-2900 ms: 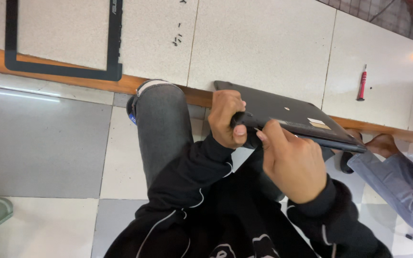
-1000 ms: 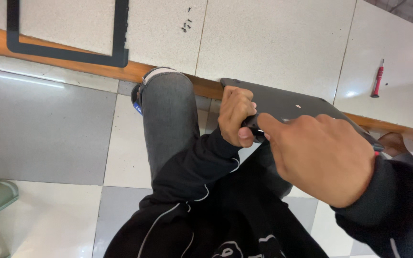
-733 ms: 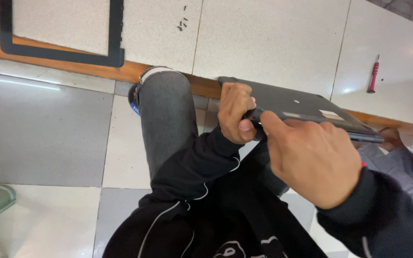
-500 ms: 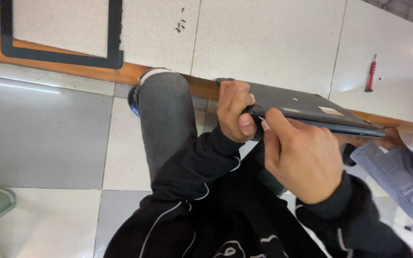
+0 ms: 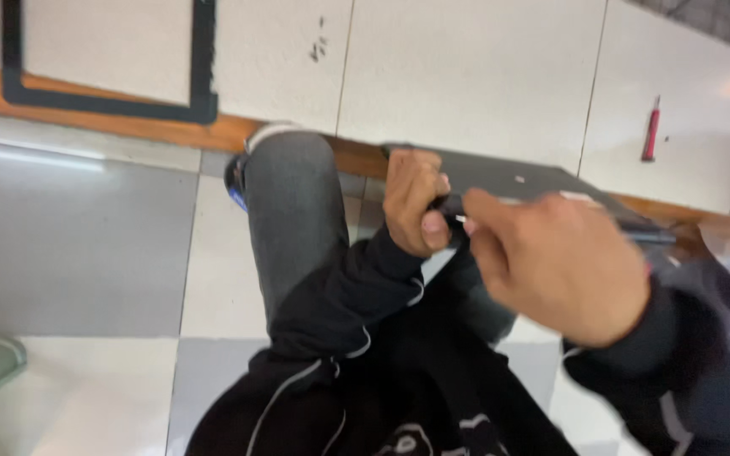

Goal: The person disassembles a laptop by removing the screen bezel and unscrewing the back cover. They use a screwdriver to remove screws from the bottom and sides of the laptop, then detach the screen frame and set it aside.

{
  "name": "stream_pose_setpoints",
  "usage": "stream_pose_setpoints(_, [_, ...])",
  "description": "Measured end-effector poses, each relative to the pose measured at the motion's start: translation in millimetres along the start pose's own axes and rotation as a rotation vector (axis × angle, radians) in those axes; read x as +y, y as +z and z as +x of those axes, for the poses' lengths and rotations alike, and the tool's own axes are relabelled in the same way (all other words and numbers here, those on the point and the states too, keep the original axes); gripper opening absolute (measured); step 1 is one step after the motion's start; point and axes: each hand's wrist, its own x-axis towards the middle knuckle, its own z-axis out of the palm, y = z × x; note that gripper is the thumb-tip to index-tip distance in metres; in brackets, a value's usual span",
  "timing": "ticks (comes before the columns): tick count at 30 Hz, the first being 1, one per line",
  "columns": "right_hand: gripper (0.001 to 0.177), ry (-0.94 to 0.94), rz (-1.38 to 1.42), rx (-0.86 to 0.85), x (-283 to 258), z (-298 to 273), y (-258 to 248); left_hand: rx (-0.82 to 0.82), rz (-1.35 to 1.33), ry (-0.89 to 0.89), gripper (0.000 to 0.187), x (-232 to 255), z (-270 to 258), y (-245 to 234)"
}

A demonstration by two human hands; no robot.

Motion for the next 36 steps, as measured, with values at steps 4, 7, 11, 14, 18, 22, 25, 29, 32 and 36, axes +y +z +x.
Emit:
stream_pose_setpoints(4, [0.013,-0.037,0.052,-0.186,1.2,20.9,-19.7,0.042,0.0,0.017,0.058,-10.7,-6.8,4.9])
stream_pose_setpoints(7, [0.013,0.057,-0.045,-0.413,-12.2,21.2,-27.0,0.044,-0.018,0.003,0.06,-11.5,-11.4,4.0])
stream_pose_setpoints(11, [0.008,0.002,0.038,-0.079,-1.9,10.6,5.2,0.068,-0.021,-0.017,0.059,-11.3,-7.0,5.2])
stream_pose_setpoints(14, [0.014,-0.076,0.204,0.129,2.5,6.7,20.9,0.061,-0.009,-0.06,0.058,-5.8,-4.7,4.8])
stream_pose_setpoints(18, [0.01,-0.029,0.182,0.288,-4.7,2.2,24.1,0.061,-0.006,-0.09,0.057,-5.0,-1.9,6.7])
stream_pose_setpoints(22, [0.01,0.055,0.15,0.378,-9.4,-1.9,35.6,0.071,-0.003,-0.131,0.056,-1.8,2.9,8.6])
stream_pose_setpoints(25, [0.023,-0.026,0.223,0.438,-0.2,-1.8,36.9,0.054,0.01,-0.094,0.056,-4.6,3.6,7.0])
stream_pose_setpoints(29, [0.022,0.019,0.347,0.538,30.2,-12.3,46.8,0.007,0.044,-0.127,0.058,-4.7,8.5,4.4])
stream_pose_setpoints(32, [0.034,0.097,0.369,0.697,62.4,-19.8,67.0,-0.021,0.071,-0.203,0.061,-4.4,22.4,4.7])
stream_pose_setpoints(36, [0.041,0.166,0.281,0.811,92.0,-27.1,88.7,-0.08,0.046,-0.24,0.056,-1.7,34.7,8.2])
